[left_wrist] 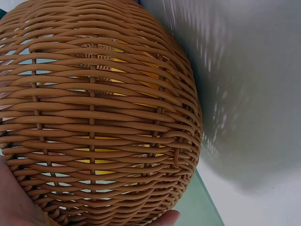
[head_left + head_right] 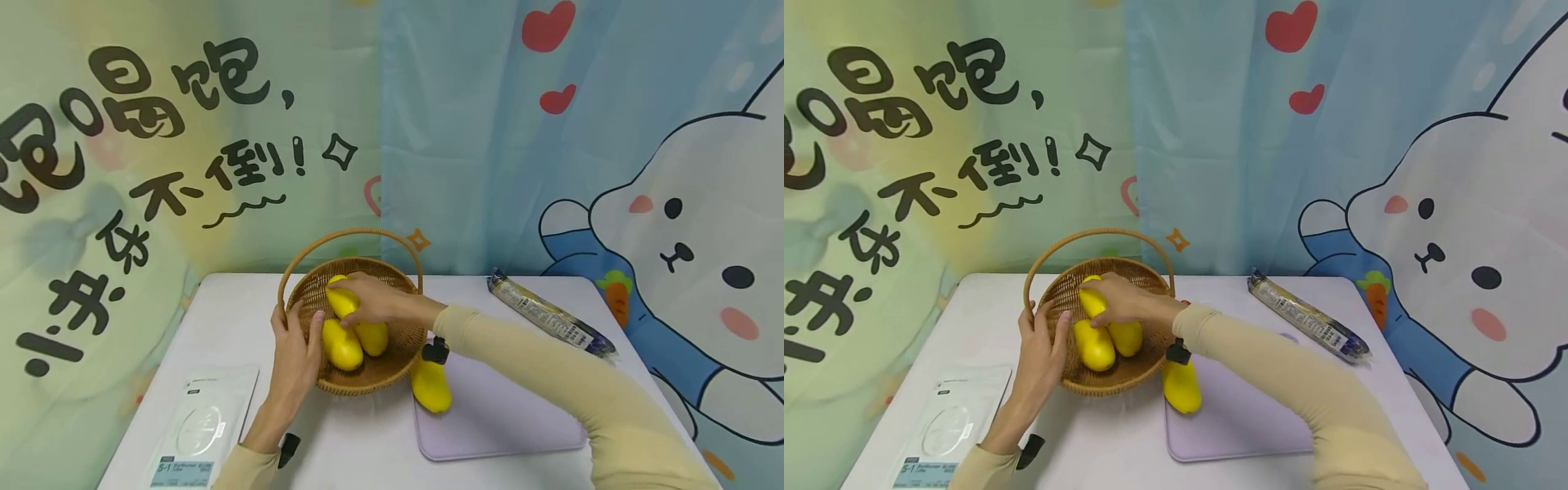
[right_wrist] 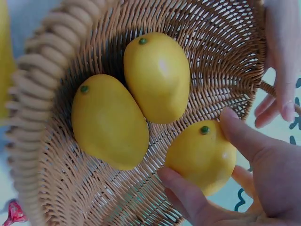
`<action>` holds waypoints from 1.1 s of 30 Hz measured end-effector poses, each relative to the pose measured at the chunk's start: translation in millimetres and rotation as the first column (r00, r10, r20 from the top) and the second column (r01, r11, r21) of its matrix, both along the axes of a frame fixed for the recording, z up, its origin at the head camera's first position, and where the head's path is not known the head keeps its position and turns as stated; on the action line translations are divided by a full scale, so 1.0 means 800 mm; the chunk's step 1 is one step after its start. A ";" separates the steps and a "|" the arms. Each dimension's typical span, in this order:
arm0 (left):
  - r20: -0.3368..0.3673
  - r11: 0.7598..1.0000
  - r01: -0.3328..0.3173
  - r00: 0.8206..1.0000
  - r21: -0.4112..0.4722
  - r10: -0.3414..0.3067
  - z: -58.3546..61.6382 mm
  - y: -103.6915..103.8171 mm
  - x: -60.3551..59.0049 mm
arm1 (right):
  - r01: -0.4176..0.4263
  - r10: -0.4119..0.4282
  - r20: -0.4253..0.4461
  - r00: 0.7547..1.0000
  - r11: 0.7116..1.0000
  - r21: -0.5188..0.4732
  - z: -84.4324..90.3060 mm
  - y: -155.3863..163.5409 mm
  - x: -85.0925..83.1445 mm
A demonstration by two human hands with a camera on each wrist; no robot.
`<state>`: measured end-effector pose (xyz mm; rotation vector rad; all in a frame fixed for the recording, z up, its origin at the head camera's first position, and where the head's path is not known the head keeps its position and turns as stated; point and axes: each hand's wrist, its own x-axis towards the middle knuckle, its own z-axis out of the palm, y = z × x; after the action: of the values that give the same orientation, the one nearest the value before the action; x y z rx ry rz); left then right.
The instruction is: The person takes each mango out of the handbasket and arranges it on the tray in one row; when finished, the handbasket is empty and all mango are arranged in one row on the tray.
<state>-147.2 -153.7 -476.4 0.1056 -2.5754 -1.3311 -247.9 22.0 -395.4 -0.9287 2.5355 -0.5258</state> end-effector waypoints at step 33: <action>0.001 1.000 -0.015 1.000 0.003 0.015 0.000 0.003 -0.002 | 0.247 -0.263 -0.066 0.963 0.952 -0.183 0.085 0.199 0.111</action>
<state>-148.4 -151.1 -476.6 0.1255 -2.5681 -1.3304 -159.2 180.9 -327.4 -0.6961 2.7449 -0.8095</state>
